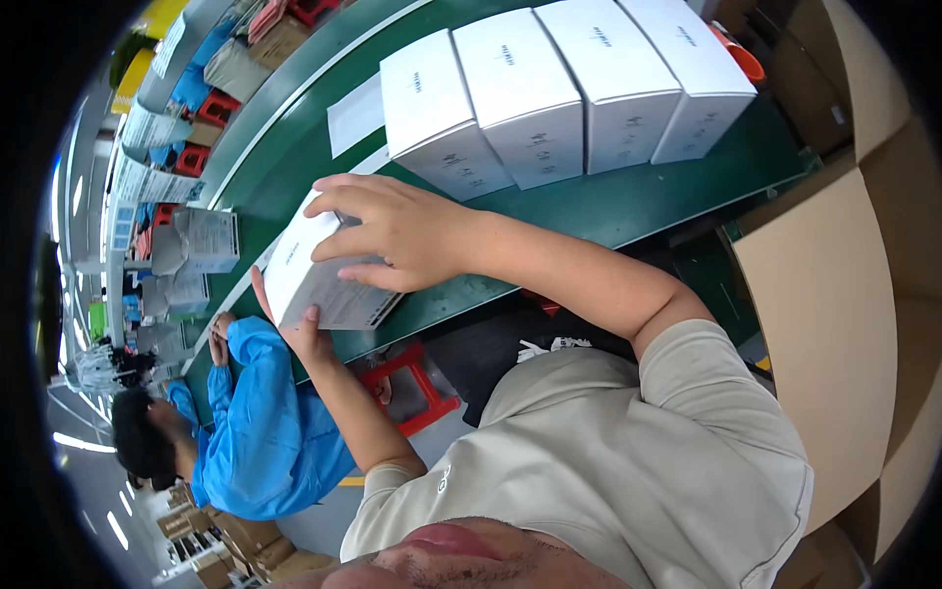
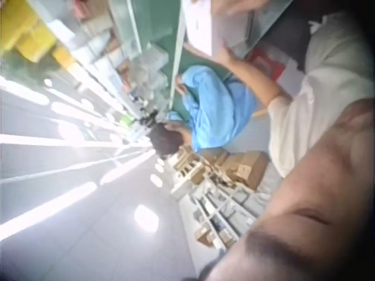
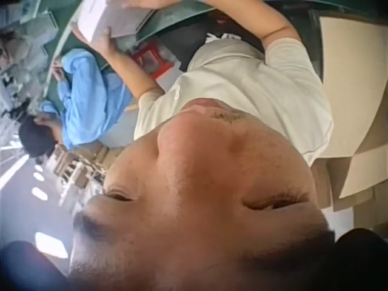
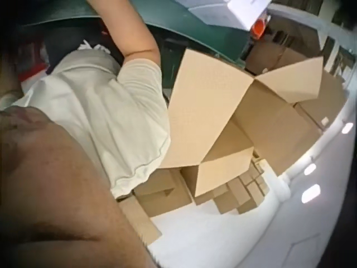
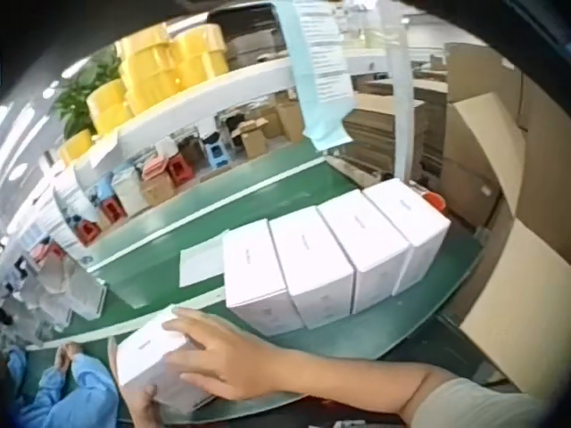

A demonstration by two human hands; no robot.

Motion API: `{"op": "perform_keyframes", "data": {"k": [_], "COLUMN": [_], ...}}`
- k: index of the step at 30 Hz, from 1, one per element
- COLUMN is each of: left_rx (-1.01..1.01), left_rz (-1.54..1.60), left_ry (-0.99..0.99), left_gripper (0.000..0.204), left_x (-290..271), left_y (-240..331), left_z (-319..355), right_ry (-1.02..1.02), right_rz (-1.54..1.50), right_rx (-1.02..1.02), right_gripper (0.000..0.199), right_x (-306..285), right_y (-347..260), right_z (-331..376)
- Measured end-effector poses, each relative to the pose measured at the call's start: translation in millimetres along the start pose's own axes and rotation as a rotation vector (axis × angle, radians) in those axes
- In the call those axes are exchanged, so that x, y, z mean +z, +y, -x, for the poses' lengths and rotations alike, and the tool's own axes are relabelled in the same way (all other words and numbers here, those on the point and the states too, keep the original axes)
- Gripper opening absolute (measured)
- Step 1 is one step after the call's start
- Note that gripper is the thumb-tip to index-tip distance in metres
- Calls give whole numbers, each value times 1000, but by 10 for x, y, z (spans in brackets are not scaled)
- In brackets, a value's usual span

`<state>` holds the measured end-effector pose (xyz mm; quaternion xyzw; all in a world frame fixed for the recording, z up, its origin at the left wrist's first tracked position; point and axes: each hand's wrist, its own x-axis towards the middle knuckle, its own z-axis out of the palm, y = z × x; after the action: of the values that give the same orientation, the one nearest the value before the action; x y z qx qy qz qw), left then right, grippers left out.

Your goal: Pack electronic component boxes into a shipping carton, seal it with tape, and organize items on an assembly line.

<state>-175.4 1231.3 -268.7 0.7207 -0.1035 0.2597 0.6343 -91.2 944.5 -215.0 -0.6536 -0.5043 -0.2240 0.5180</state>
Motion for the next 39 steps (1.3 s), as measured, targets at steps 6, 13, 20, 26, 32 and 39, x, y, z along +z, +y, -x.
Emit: {"op": "perform_keyframes", "data": {"k": [6, 13, 20, 26, 32, 39], "left_rx": [-32, 185, -253, -368, -162, 282], "left_rz": [676, -62, -299, 166, 335, 1082], "left_ry": [231, 215, -302, -86, 65, -295], "left_gripper": [114, 90, 72, 77, 94, 102], "left_x": [1105, 1594, 1245, 993, 821, 1002], "left_y": [-39, -569, -655, -1083, -919, 339], "left_z": [-610, -355, -605, -696, -324, -438], "right_ry": [-457, -830, -328, 75, -21, 538], "right_rz": [264, 712, 892, 333, 379, 427], "right_rx": [-64, -82, 1124, 1547, 1329, 786], "right_gripper": [28, 34, 69, 102, 97, 65], "right_x": [-423, -899, -3336, -3285, -3427, -4322], "right_y": [-840, -1214, -327, 273, -30, -1713], "right_z": [-1260, -2012, -262, 772, 765, 991]}}
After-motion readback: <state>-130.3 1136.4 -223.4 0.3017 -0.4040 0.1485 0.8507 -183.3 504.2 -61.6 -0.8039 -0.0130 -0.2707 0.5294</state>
